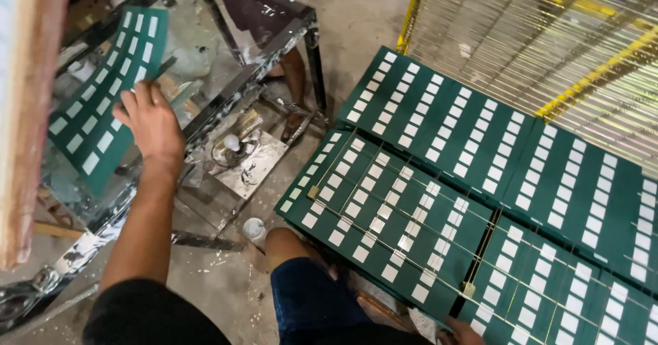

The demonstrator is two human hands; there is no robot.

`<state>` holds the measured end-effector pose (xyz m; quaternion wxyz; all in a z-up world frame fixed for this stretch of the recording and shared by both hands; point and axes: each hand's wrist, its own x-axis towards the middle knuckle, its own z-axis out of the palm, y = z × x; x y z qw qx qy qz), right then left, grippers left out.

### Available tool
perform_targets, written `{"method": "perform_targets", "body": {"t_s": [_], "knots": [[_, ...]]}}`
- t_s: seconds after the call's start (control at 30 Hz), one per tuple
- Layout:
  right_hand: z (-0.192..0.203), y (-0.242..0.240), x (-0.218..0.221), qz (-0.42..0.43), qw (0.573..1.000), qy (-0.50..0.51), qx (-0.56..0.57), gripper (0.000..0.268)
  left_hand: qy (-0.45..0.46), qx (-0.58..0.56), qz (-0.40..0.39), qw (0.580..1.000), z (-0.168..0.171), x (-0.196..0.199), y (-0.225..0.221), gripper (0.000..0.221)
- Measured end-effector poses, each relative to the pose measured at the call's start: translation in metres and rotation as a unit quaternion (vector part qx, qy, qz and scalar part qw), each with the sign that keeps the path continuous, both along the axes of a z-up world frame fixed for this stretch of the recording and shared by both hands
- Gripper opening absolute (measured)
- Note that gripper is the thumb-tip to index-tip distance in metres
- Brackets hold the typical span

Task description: Transferring freshly printed green sheets from the printing press to a drying rack.

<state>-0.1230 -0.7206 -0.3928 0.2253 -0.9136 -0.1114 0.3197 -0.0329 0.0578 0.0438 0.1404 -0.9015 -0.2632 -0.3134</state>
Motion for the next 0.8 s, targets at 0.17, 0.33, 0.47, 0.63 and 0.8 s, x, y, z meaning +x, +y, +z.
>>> {"method": "perform_targets", "body": {"t_s": [0.17,0.33,0.47,0.63,0.8], "knots": [[0.298,0.163,0.041,-0.246,0.934,0.049,0.253,0.053,-0.018,0.064,-0.235,0.97,0.016,-0.025,-0.204,0.026],[0.377,0.212,0.075,-0.309,0.79,0.119,0.516,0.062,-0.036,-0.284,-0.47,0.835,-0.009,-0.048,-0.393,0.01],[0.348,0.174,0.076,-0.365,0.796,0.012,0.483,0.045,-0.006,-0.343,-0.53,0.775,-0.045,-0.058,-0.472,0.021],[0.372,0.091,0.076,-0.399,0.897,-0.002,0.19,0.017,0.149,-0.514,-0.471,0.701,-0.012,-0.05,-0.479,0.054],[0.356,-0.061,0.062,-0.347,0.914,-0.112,0.18,0.024,0.164,-0.451,-0.418,0.771,-0.07,-0.01,-0.422,0.071]]}}
